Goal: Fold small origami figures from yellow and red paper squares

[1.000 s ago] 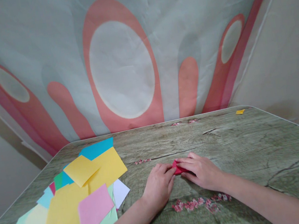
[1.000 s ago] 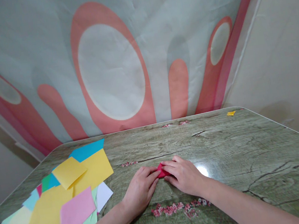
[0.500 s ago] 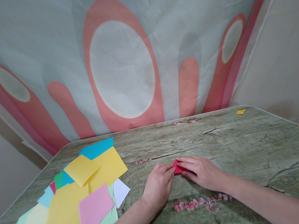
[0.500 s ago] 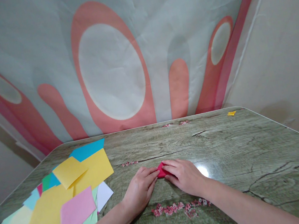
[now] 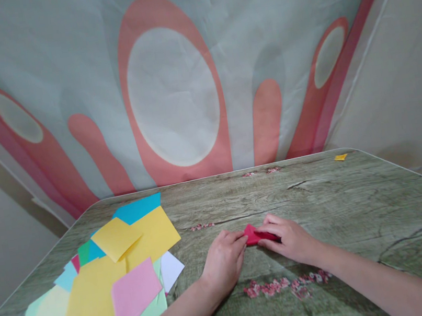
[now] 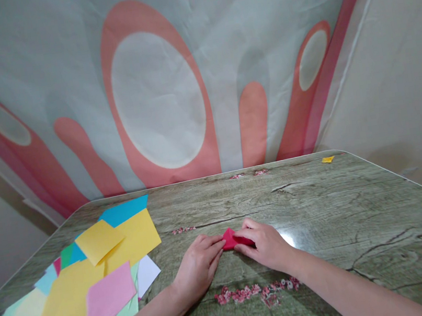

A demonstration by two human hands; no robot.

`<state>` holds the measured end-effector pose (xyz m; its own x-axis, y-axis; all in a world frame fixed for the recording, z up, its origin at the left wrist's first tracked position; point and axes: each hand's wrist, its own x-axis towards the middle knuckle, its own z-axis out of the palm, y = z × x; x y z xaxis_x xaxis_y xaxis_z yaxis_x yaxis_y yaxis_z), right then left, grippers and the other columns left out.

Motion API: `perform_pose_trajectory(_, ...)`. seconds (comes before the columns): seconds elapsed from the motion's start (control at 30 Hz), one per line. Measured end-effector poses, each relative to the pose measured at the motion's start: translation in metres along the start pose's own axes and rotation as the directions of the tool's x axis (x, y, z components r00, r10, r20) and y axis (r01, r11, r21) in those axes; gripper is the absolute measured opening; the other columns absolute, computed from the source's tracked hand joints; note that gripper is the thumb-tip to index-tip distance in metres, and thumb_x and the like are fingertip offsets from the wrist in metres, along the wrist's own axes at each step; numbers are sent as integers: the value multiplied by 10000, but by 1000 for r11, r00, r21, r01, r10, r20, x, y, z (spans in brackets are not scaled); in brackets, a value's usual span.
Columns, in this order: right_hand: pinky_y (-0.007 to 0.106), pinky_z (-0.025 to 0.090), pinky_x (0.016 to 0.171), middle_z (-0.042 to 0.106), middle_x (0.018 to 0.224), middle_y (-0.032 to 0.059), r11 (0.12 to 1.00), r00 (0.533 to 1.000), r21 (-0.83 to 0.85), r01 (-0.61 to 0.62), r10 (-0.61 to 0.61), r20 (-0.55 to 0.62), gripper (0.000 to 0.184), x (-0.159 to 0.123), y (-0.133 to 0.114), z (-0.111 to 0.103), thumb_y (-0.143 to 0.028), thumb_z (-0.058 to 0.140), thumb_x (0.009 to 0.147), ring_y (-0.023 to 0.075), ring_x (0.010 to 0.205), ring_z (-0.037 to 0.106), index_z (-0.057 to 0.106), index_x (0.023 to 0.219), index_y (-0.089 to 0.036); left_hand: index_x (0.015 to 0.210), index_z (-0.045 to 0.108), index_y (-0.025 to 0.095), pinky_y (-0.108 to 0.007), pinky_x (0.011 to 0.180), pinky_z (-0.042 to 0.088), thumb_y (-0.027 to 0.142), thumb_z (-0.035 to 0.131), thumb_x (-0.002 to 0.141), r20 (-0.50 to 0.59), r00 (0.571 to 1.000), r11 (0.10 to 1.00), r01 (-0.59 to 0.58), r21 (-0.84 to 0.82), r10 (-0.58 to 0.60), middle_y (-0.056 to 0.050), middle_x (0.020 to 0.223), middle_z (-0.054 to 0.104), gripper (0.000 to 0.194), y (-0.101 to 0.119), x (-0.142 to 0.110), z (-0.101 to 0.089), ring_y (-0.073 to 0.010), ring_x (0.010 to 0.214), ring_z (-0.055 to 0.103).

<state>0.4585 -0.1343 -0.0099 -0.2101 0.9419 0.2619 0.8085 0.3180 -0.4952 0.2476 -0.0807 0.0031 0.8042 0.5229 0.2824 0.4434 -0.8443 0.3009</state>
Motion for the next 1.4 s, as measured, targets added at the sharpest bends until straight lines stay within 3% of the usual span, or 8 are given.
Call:
perform_pose_trajectory(0.4,262,441,679,523,860,31,999,1000,-35,16,-16,4,267,-1,0,0,-392,495,871,140,730,524,636,1044,-245,1107,593,225,-352,842,454,165,417,890,16,1000,997,21,78,-22,-29,1125,607,286,2,1,-2,-201,943,518)
perform_pose_trajectory(0.57,324,431,760,547,959,67,982,989,-140,127,-135,-52,232,-3,-13,-4,-294,542,842,192,877,503,627,1042,-211,1094,586,234,-358,851,437,217,421,900,57,998,990,30,135,-38,-24,1116,605,256,7,2,-7,-206,979,505)
perform_pose_trajectory(0.73,378,394,851,590,1042,65,947,970,-225,230,-241,-22,260,-4,-19,-2,-157,478,868,206,963,492,596,1094,-212,1186,516,242,-393,904,397,318,449,893,79,995,977,48,210,-65,-24,1201,562,310,10,2,-9,-232,1094,450)
perform_pose_trajectory(1.0,370,401,858,601,1083,76,940,973,-264,215,-229,-23,306,-1,-9,5,-110,468,860,207,976,506,566,1141,-183,1267,444,229,-428,1009,297,404,367,915,74,994,967,65,247,-86,-28,1304,481,400,6,3,-5,-253,1231,334)
perform_pose_trajectory(1.4,362,373,890,597,1111,84,907,974,-362,215,-225,15,316,-2,-11,7,-134,489,852,205,999,508,570,1154,-181,1242,469,233,-407,995,323,419,408,896,102,995,971,-13,237,-12,-62,1292,494,398,8,3,-8,-235,1186,414)
